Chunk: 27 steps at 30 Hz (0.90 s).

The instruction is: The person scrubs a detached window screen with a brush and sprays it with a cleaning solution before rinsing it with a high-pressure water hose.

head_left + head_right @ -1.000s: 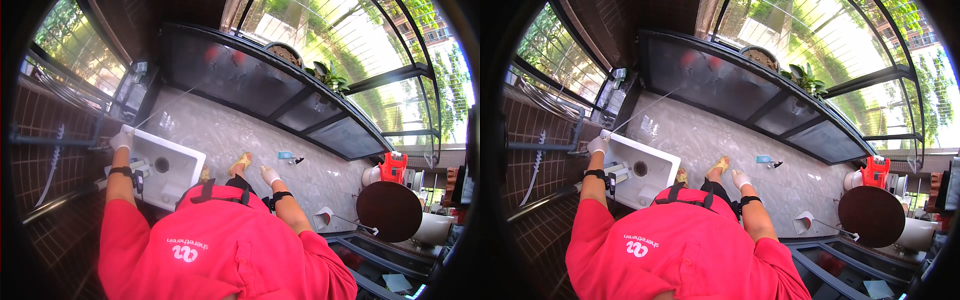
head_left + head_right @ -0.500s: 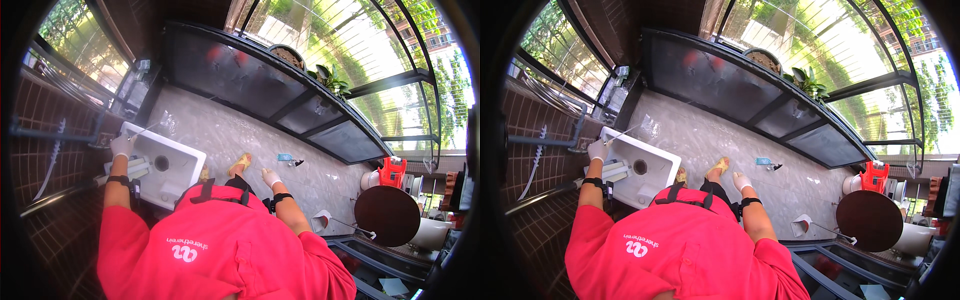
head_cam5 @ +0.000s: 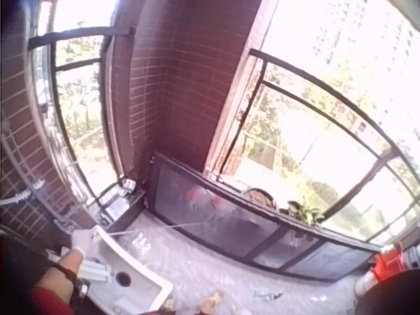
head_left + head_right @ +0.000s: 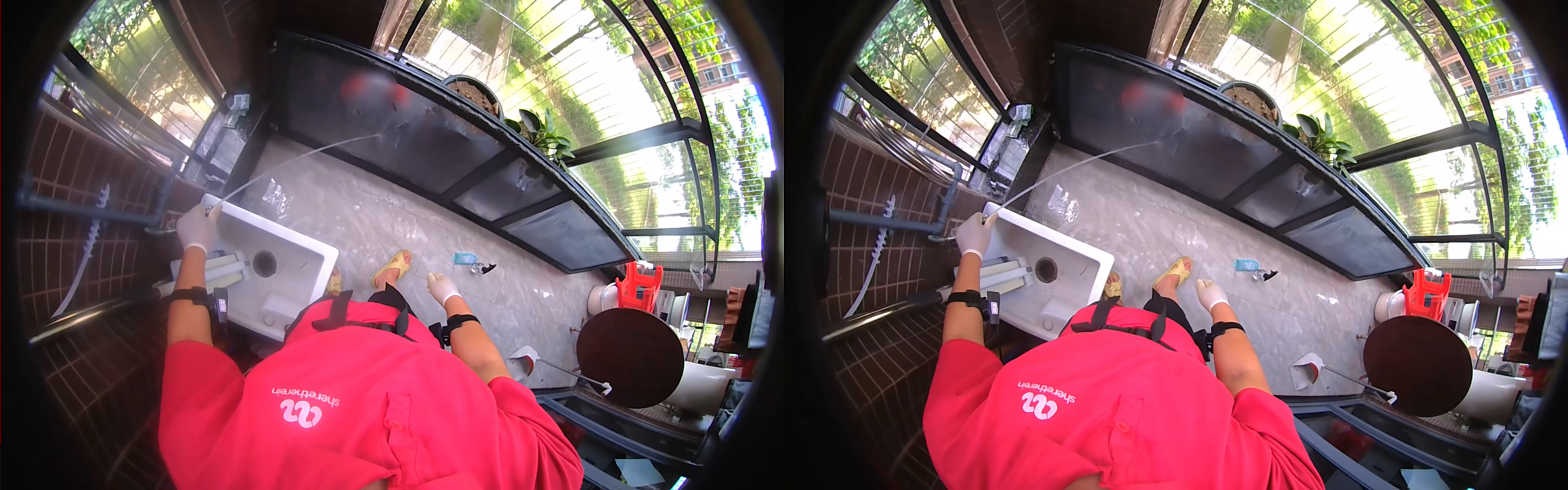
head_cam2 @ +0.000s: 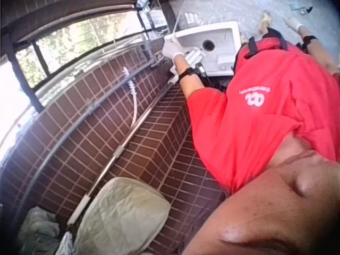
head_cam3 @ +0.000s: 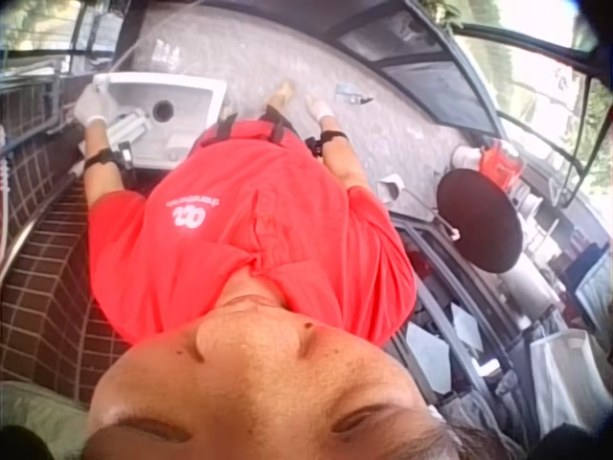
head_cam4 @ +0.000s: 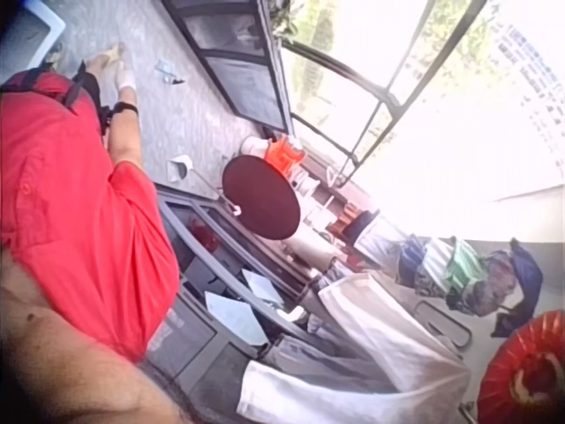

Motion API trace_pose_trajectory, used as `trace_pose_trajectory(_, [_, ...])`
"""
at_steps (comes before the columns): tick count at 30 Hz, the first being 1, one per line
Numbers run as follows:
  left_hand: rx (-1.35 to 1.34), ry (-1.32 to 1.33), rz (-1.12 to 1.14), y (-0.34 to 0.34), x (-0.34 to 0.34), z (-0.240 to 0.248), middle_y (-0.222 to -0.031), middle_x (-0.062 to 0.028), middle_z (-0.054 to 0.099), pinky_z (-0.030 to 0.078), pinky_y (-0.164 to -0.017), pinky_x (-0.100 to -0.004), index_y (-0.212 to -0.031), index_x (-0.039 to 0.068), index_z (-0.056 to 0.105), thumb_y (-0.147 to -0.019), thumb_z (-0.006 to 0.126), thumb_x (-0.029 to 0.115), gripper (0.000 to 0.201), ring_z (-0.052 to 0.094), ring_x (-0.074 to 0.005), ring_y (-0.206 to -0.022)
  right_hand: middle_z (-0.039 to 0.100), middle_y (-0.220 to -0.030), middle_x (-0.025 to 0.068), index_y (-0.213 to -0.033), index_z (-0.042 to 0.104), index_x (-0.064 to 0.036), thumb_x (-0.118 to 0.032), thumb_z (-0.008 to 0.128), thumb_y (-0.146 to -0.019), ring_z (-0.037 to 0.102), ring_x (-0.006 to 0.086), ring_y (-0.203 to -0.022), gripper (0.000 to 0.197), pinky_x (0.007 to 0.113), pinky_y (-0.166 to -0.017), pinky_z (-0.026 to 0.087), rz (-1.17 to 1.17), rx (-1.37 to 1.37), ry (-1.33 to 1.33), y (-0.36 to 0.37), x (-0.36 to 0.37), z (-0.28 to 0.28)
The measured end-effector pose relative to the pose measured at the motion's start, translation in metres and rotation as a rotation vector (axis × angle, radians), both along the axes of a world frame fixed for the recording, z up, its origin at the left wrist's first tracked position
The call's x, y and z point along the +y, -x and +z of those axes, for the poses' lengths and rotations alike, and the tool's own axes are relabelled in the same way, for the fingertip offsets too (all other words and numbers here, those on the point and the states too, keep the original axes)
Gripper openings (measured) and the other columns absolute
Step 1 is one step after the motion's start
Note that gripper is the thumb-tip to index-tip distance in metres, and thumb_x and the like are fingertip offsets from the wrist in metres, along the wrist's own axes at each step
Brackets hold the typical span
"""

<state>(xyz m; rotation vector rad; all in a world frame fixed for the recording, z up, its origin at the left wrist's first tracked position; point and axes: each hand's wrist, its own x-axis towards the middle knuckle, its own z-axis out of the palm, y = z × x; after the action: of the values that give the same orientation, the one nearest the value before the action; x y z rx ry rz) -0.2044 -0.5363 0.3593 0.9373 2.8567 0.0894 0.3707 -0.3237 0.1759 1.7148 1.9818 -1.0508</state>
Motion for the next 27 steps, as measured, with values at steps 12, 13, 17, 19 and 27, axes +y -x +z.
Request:
trace_pose_trajectory(12, [0.023,0.083,0.059,0.011,0.009,-0.024,-0.082,-0.0206,0.067,0.049,-0.076,-0.0435,-0.084,0.003,0.07,-0.085,0.056,0.051,0.05,0.065,-0.0373,-0.081,0.055,-0.121,0.0258,-0.12,0.058,-0.0019,-0.039,0.032,-0.093,0.05,0.0387,-0.117,0.053,0.043,-0.101,0.037,-0.034,-0.059,0.158,0.018,0.004,0.032])
trace_pose_trajectory(13, [0.025,0.085,0.058,0.012,0.007,-0.026,-0.082,-0.0206,0.067,0.049,-0.076,-0.0435,-0.084,0.003,0.07,-0.085,0.056,0.051,0.05,0.065,-0.0373,-0.081,0.055,-0.121,0.0259,-0.119,0.058,-0.0016,-0.039,0.032,-0.093,0.05,0.0388,-0.116,0.053,0.043,-0.101,0.037,-0.038,-0.056,0.159,0.019,0.003,0.031])
trace_pose_trajectory(17, [0.031,0.128,0.046,0.011,0.006,-0.031,-0.083,-0.0201,0.067,0.049,-0.076,-0.0431,-0.086,0.004,0.07,-0.085,0.054,0.053,0.052,0.066,-0.0355,-0.081,0.054,-0.121,0.0261,-0.118,0.059,-0.0008,-0.039,0.032,-0.093,0.05,0.0389,-0.116,0.053,0.043,-0.101,0.037,-0.03,-0.044,0.155,0.018,0.001,0.024])
trace_pose_trajectory(19, [0.03,0.147,0.043,0.011,0.005,-0.033,-0.084,-0.0198,0.068,0.048,-0.077,-0.0428,-0.089,0.004,0.07,-0.085,0.053,0.053,0.052,0.066,-0.035,-0.082,0.054,-0.122,0.0262,-0.118,0.058,-0.0002,-0.039,0.031,-0.093,0.05,0.0392,-0.116,0.054,0.043,-0.101,0.037,-0.008,-0.03,0.159,0.015,0.002,0.019])
trace_pose_trajectory(27, [0.013,0.275,0.0,0.015,-0.006,-0.052,-0.085,-0.0163,0.069,0.047,-0.078,-0.0409,-0.095,0.009,0.069,-0.086,0.051,0.055,0.05,0.067,-0.032,-0.084,0.066,-0.082,0.0153,-0.095,0.062,0.0015,-0.036,0.04,-0.092,0.064,0.026,-0.074,0.044,0.037,-0.073,0.049,-0.025,0.004,-0.017,-0.004,-0.008,-0.004])
